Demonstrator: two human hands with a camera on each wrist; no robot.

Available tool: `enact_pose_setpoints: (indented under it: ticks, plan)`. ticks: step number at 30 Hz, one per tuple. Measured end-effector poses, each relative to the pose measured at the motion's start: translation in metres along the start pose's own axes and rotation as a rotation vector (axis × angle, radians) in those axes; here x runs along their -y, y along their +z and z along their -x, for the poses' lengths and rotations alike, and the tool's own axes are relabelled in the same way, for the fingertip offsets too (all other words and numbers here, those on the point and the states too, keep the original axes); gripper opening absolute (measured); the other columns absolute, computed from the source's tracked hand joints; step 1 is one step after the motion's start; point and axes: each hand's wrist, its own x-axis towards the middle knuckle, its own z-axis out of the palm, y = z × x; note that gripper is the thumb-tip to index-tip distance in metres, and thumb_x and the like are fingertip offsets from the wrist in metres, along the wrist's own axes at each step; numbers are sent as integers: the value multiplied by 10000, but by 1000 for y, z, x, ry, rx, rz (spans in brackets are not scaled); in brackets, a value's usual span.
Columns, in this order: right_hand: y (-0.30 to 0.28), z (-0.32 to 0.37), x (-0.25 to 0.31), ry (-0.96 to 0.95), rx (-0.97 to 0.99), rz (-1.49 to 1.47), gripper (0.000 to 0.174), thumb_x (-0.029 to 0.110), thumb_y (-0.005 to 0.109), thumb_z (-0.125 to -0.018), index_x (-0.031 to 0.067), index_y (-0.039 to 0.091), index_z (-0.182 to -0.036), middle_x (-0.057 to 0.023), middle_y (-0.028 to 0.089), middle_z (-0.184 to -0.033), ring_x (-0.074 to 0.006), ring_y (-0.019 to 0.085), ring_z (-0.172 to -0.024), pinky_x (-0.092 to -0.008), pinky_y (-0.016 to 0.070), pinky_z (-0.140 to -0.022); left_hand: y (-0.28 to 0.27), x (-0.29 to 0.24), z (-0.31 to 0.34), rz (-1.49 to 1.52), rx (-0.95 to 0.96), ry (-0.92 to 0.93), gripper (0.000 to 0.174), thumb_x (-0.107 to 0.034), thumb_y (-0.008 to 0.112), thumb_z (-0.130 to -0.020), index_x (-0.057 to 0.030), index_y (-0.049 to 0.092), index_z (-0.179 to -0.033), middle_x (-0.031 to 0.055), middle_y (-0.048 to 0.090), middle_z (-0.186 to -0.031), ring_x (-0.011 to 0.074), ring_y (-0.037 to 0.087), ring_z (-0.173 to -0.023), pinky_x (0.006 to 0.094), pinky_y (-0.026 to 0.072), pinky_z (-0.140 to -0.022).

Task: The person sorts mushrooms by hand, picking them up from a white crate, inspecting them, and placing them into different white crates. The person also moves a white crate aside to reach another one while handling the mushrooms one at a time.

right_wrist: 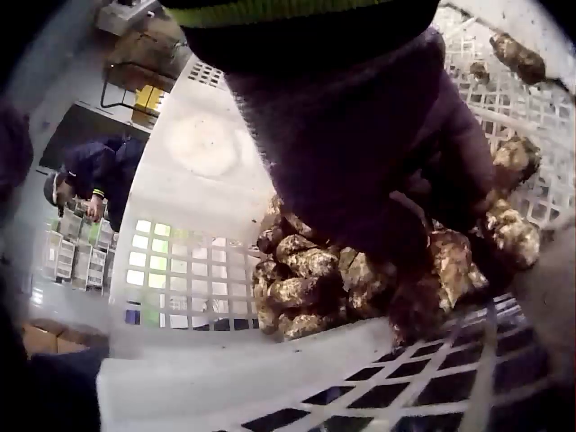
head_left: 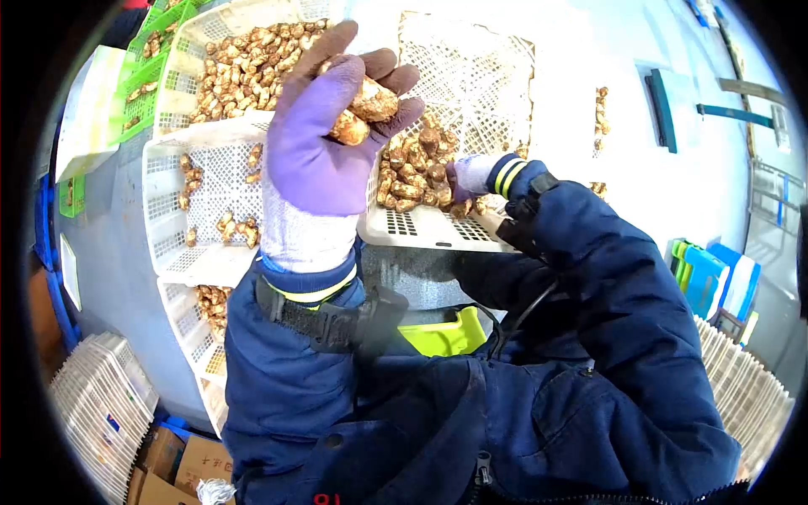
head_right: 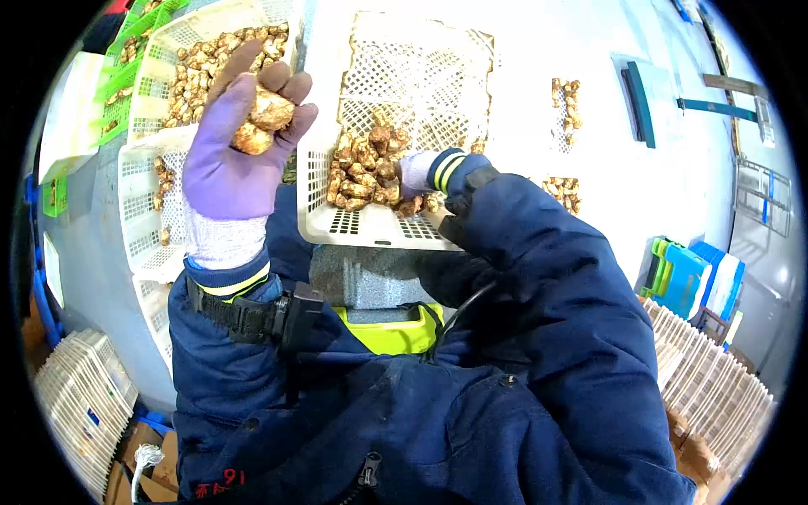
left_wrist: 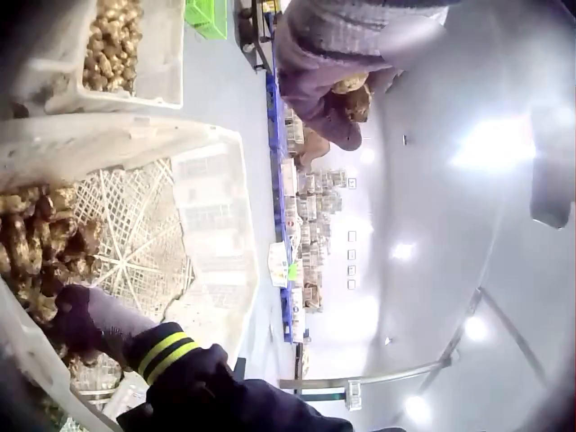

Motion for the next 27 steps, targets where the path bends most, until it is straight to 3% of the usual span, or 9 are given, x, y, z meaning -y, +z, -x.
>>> enact_pose_setpoints:
  ticks: [5, 10, 13, 14, 16, 18, 22, 26, 27]
  plan:
    - [9, 26, 10, -68, -63, -174, 647, 512, 650, -749, 22, 604, -1170, -209, 644, -1097, -330, 615, -1012, -410, 473, -872, -5, 7, -5, 68, 11, -103, 399, -178, 517, -954, -8, 470, -1311, 193, 564, -1241, 323, 565, -1144, 432, 484, -948]
    - [-2, 21, 27, -77, -121, 65, 415, 402, 661, -744, 68, 709, -986, -157, 689, -970, -327, 647, -930, -414, 504, -816, 10, 10, -1, -35, 125, -113, 407, -176, 514, -953, -28, 454, -1328, 148, 594, -1170, 312, 553, -1162, 461, 498, -932]
    - [-25, 52, 19, -68, -194, -187, 446, 382, 700, -728, 99, 682, -1073, -125, 696, -966, -317, 649, -871, -407, 505, -782, 9, 16, -7, -15, 221, -102, 457, -177, 516, -952, -37, 408, -1373, 128, 586, -1170, 318, 548, -1166, 462, 507, -939]
    - [-28, 73, 14, -107, -382, -298, 440, 314, 685, -757, 64, 649, -1117, -124, 693, -948, -272, 650, -847, -382, 508, -746, 12, 18, -8, -5, 255, -104, 467, -182, 514, -954, -37, 396, -1382, 129, 586, -1169, 320, 547, -1166, 458, 512, -936]
    - [-40, 128, 10, -136, -440, -701, 422, 232, 650, -795, 25, 615, -1161, -107, 686, -975, -205, 650, -853, -335, 510, -718, 22, 19, -4, 40, 348, -105, 523, -250, 571, -926, -15, 412, -1366, 152, 599, -1134, 288, 604, -1089, 420, 569, -821]
    - [-40, 179, 8, -407, -480, -1070, 380, 128, 596, -806, 20, 608, -1170, -93, 668, -1015, -119, 625, -893, -247, 485, -758, 29, 23, 2, 3, 339, -149, 535, -278, 572, -923, -17, 417, -1363, 160, 594, -1171, 287, 614, -1072, 399, 572, -811]
    - [-9, 240, 28, -728, -857, -1430, 639, 101, 564, -807, 45, 368, -1413, -113, 626, -1135, -175, 627, -918, -271, 500, -777, 41, 42, 6, 5, 405, -262, 564, -324, 561, -922, -27, 404, -1375, 181, 532, -1289, 303, 591, -1113, 379, 571, -804]
    - [5, 244, 21, -826, -894, -1643, 542, 120, 587, -810, 21, 465, -1329, -100, 619, -1062, -156, 627, -818, -256, 511, -670, 72, 51, 23, -54, 395, -235, 548, -117, 556, -889, -10, 373, -1394, 176, 547, -1246, 266, 599, -1078, 376, 570, -823]
    - [6, 244, 16, -820, -897, -1647, 526, 131, 587, -814, 17, 478, -1315, -96, 619, -1047, -149, 621, -798, -250, 505, -654, 69, 53, 17, -183, 473, -240, 585, -4, 543, -845, -5, 364, -1402, 151, 567, -1191, 186, 608, -963, 346, 564, -839]
